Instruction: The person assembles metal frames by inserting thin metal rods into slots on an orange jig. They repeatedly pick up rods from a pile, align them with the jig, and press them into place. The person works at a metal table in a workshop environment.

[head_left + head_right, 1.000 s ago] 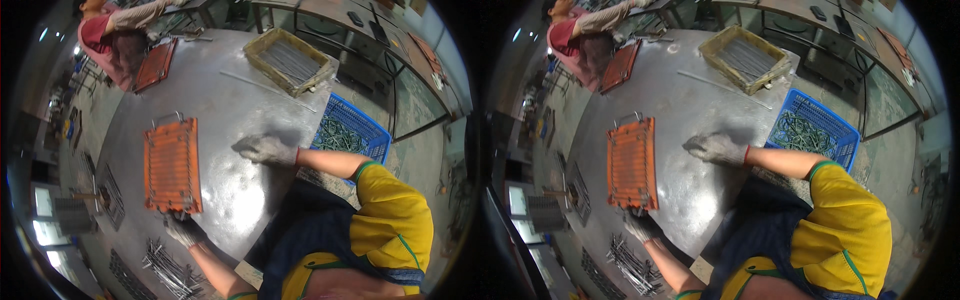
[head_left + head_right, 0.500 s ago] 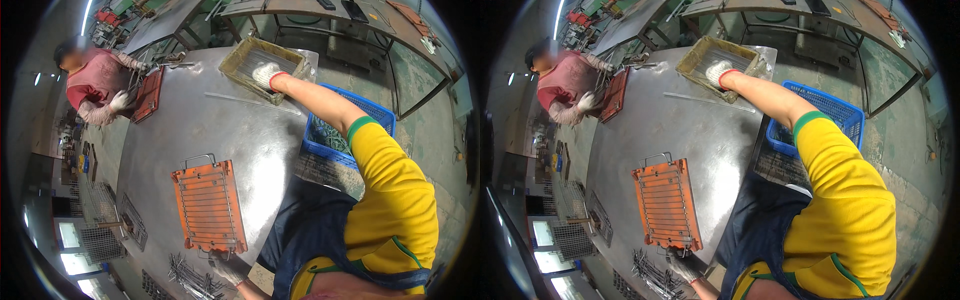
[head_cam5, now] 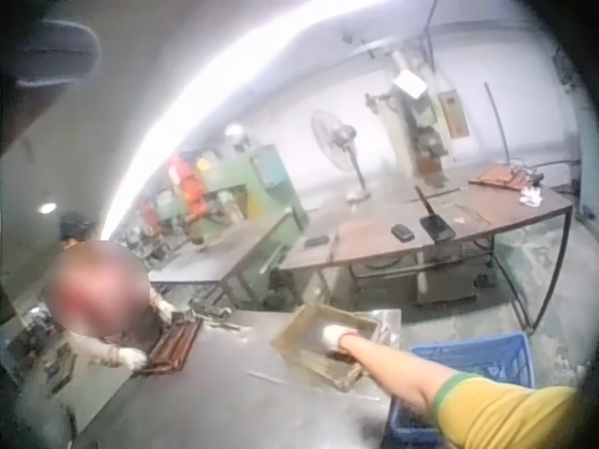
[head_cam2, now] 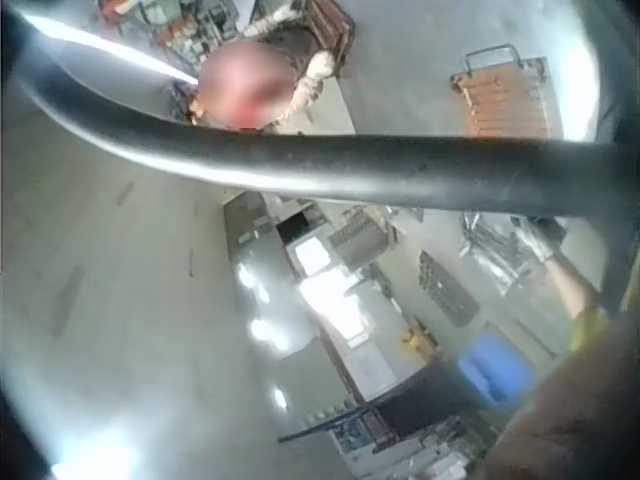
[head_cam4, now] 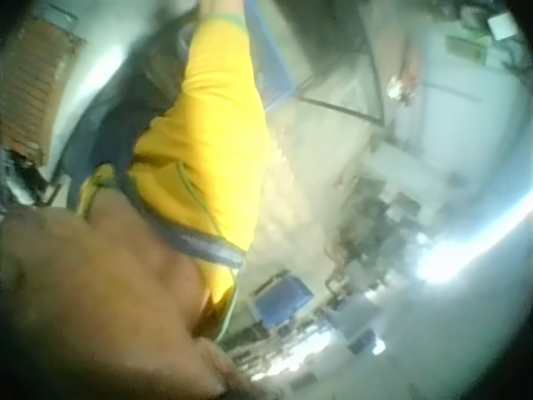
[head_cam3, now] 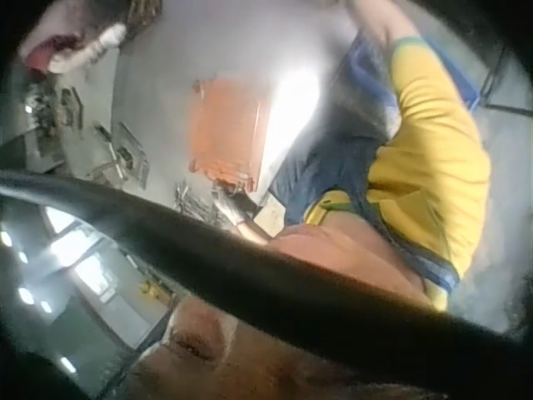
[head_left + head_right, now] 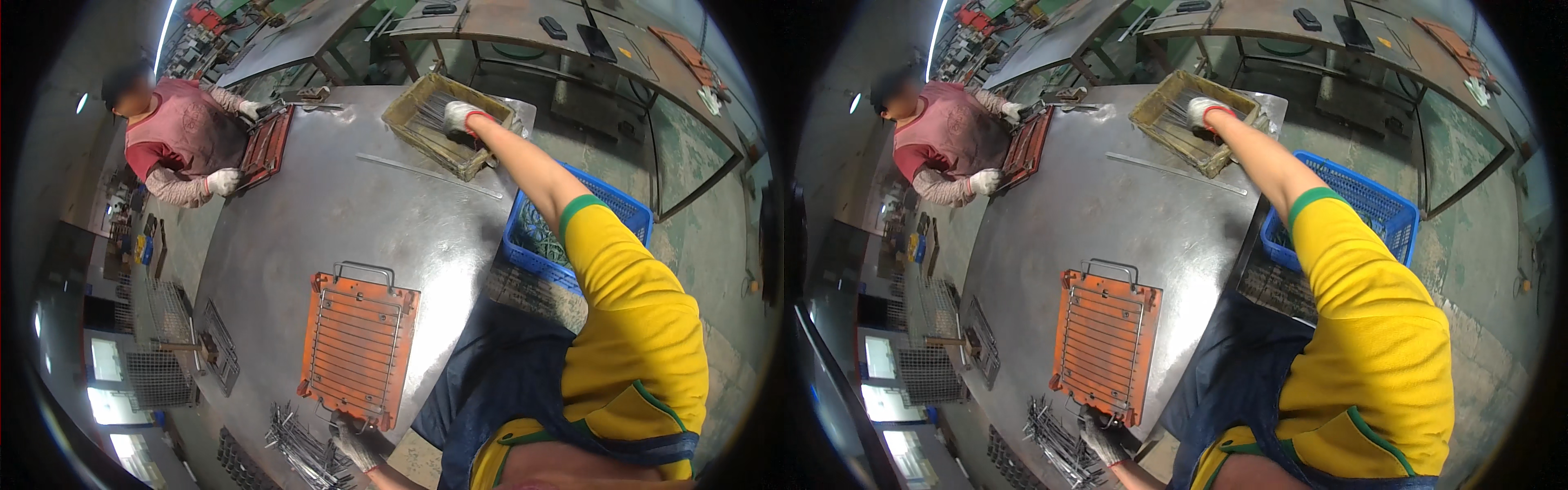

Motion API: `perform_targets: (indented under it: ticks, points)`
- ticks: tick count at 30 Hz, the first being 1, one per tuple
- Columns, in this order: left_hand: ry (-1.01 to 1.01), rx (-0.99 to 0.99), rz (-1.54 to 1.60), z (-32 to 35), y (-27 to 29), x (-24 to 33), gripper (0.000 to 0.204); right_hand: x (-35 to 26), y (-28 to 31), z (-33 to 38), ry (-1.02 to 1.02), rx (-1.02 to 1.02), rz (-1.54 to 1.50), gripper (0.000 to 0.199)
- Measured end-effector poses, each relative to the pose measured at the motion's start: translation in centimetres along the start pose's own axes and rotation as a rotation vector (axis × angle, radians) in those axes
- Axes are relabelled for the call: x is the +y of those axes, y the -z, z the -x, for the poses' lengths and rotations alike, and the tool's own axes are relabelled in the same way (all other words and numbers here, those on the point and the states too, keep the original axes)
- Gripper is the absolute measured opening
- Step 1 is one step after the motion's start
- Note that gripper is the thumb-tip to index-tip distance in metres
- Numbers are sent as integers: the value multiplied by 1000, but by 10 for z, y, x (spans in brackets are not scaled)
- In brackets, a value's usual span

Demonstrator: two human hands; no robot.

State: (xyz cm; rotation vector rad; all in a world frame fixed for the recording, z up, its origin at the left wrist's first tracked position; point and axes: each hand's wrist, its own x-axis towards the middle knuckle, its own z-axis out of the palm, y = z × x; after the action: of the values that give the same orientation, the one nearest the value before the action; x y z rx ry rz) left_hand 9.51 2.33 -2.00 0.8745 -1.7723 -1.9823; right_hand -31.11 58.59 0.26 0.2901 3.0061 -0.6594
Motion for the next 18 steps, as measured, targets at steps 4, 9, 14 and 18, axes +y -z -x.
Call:
perform_targets:
  ticks: [4, 9, 14, 18]
  points:
    - [79, 276, -113, 8, -16, -3, 24, 7, 16, 16, 86, -27, -332, 30]
    - [96, 226, 35, -17, -3, -14, 19, -1, 21, 28, 104, 54, -567, 26]
    - [74, 257, -136, -23, -36, 1, 29, -11, 42, 34, -75, 133, -807, 23]
    - [-62, 308, -690, -20, -45, 10, 45, -77, 60, 97, 209, -83, -1316, 37]
